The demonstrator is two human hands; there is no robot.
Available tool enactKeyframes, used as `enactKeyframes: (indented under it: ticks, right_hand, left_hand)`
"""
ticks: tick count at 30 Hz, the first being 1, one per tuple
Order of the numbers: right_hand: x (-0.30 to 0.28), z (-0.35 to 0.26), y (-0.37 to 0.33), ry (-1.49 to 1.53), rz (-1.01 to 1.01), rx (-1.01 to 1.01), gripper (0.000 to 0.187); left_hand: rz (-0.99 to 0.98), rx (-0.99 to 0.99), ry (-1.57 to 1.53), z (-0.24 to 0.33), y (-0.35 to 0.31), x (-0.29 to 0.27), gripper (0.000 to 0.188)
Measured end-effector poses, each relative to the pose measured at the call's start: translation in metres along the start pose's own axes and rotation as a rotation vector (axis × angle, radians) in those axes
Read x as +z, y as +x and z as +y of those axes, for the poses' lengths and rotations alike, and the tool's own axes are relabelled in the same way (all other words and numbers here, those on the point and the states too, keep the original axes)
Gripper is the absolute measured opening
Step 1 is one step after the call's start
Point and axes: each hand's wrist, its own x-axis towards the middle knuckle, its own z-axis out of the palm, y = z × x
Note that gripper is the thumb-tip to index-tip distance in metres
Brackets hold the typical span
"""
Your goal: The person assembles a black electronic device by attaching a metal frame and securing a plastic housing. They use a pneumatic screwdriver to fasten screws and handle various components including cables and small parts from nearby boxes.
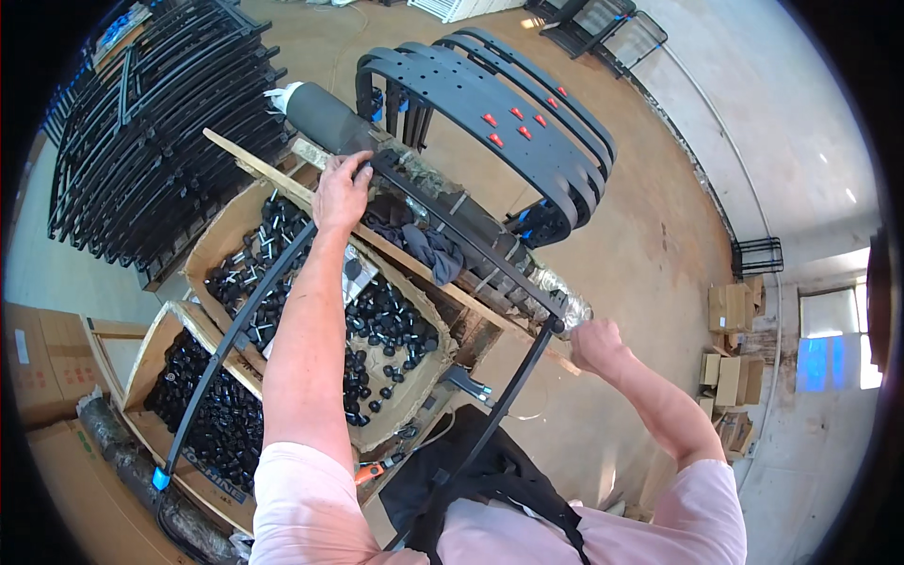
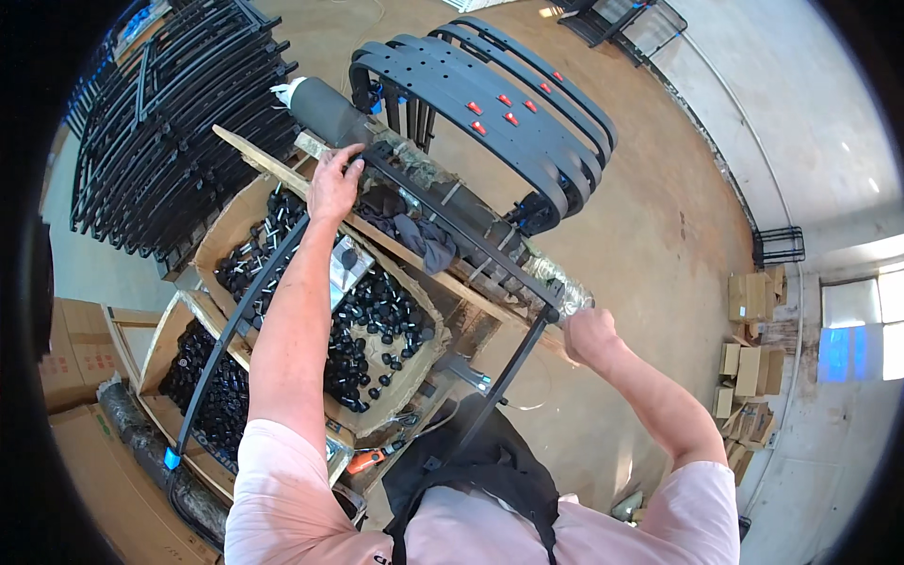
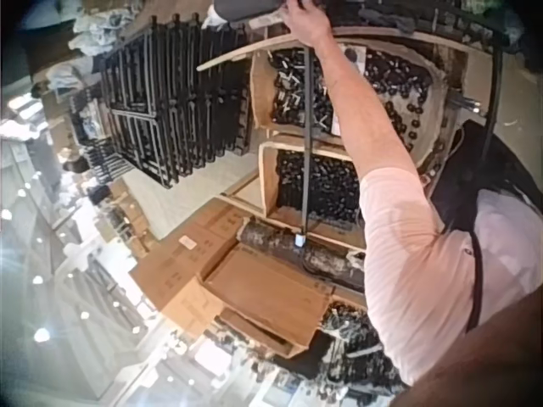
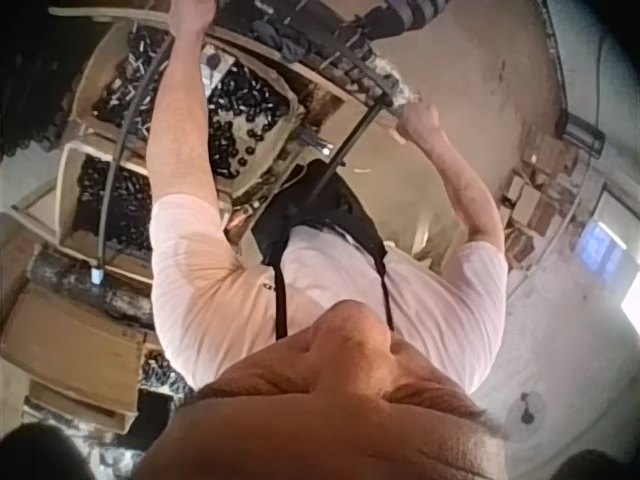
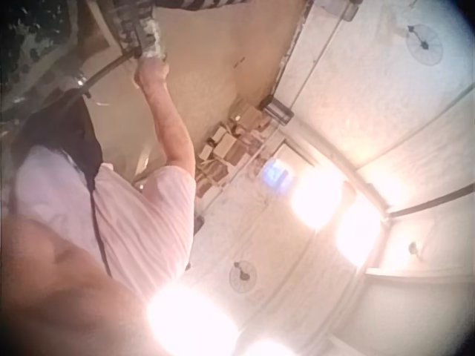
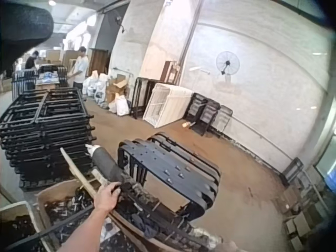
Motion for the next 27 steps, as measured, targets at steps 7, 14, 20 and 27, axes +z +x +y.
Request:
enactKeyframes:
  ticks: [7, 14, 20, 27]
  right_hand:
    - [-0.005, -0.019, 0.007, 0.242, 0.281, 0.029, 0.042]
    - [0.003, -0.021, 0.013, 0.198, 0.281, 0.06, 0.053]
    - [-0.003, -0.02, 0.01, 0.225, 0.288, 0.048, 0.052]
    - [0.0, -0.015, 0.011, 0.201, 0.341, 0.007, 0.046]
  left_hand:
    - [-0.079, -0.067, 0.049, 0.008, 0.003, 0.0, 0.072]
    - [-0.07, -0.056, 0.319, 0.015, 0.021, -0.025, 0.09]
    - [0.587, -0.241, 0.455, -0.076, 0.028, -0.107, 0.048]
    - [0.129, 0.263, 0.471, 0.029, 0.022, -0.03, 0.084]
